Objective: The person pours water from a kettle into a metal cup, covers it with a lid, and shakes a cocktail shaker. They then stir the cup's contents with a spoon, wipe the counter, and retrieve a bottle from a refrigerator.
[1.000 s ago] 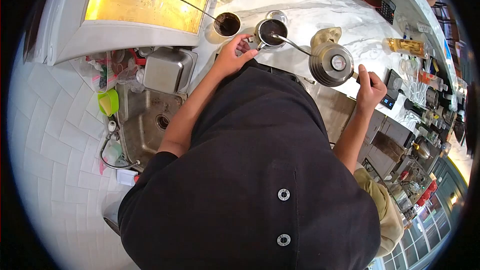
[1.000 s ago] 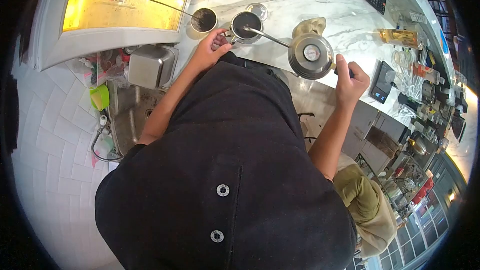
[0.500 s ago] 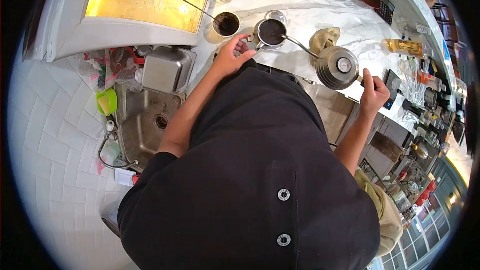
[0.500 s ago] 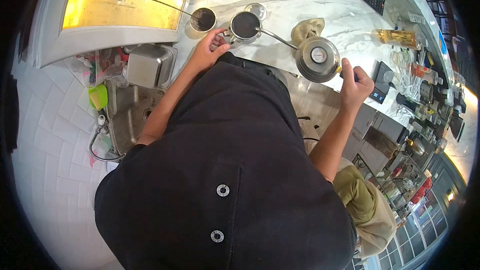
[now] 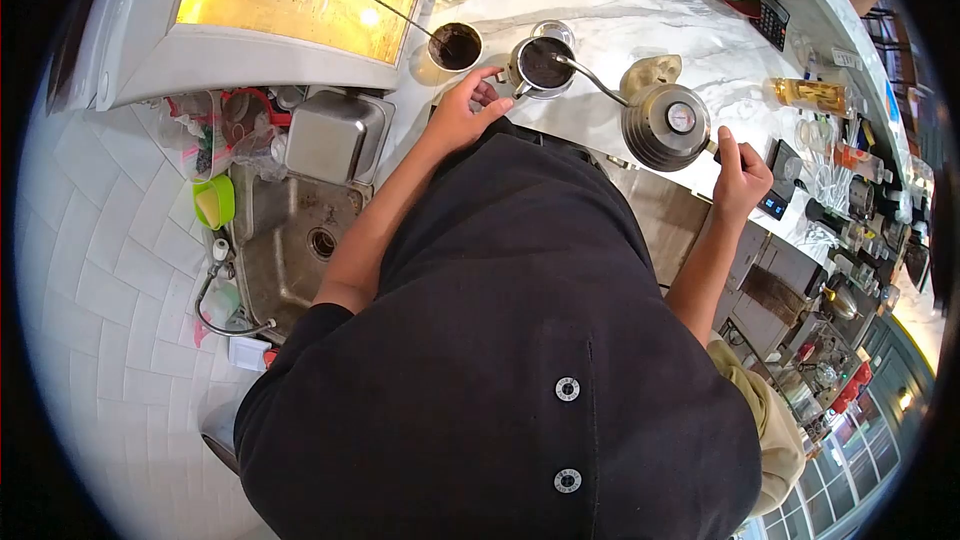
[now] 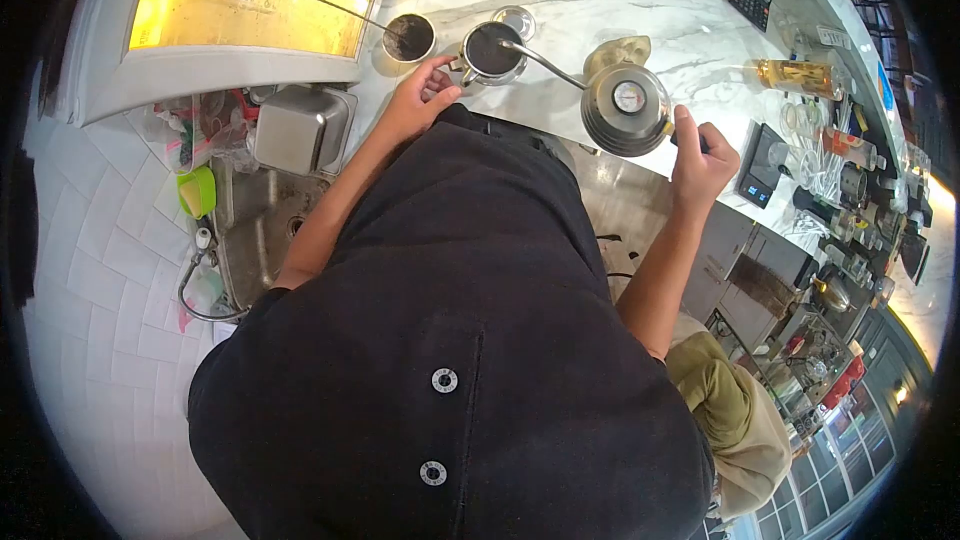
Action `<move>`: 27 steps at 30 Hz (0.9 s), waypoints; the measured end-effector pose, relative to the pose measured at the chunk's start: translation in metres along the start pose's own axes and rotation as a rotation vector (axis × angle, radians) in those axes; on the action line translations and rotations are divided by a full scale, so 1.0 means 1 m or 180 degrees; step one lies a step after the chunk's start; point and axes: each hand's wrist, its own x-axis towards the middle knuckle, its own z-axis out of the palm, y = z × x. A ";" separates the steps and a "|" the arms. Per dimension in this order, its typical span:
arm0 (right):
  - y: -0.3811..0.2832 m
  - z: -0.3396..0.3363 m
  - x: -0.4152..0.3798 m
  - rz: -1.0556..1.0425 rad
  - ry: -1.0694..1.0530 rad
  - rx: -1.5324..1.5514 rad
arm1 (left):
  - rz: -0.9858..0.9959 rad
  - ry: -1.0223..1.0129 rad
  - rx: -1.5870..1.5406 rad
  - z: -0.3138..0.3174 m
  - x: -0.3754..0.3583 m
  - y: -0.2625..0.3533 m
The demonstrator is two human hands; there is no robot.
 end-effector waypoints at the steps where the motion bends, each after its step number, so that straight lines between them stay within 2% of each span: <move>1: 0.001 -0.004 0.001 -0.0002 0.0008 -0.0004 | 0.0006 -0.0006 -0.0003 0.000 0.001 0.000; 7: -0.002 -0.012 -0.003 0.0031 -0.0071 -0.0152 | -0.0006 -0.0186 0.0058 -0.002 0.001 -0.003; 16: 0.000 0.005 -0.006 0.0050 0.0026 0.0020 | 0.0027 0.0029 0.0058 -0.001 -0.003 0.000; 23: -0.001 -0.001 -0.005 -0.0035 -0.0024 -0.0212 | -0.0073 -0.0115 0.0121 -0.006 -0.007 0.002; 27: 0.000 0.000 -0.007 0.0043 -0.0051 0.0019 | -0.0069 -0.0088 0.0091 -0.004 -0.007 0.002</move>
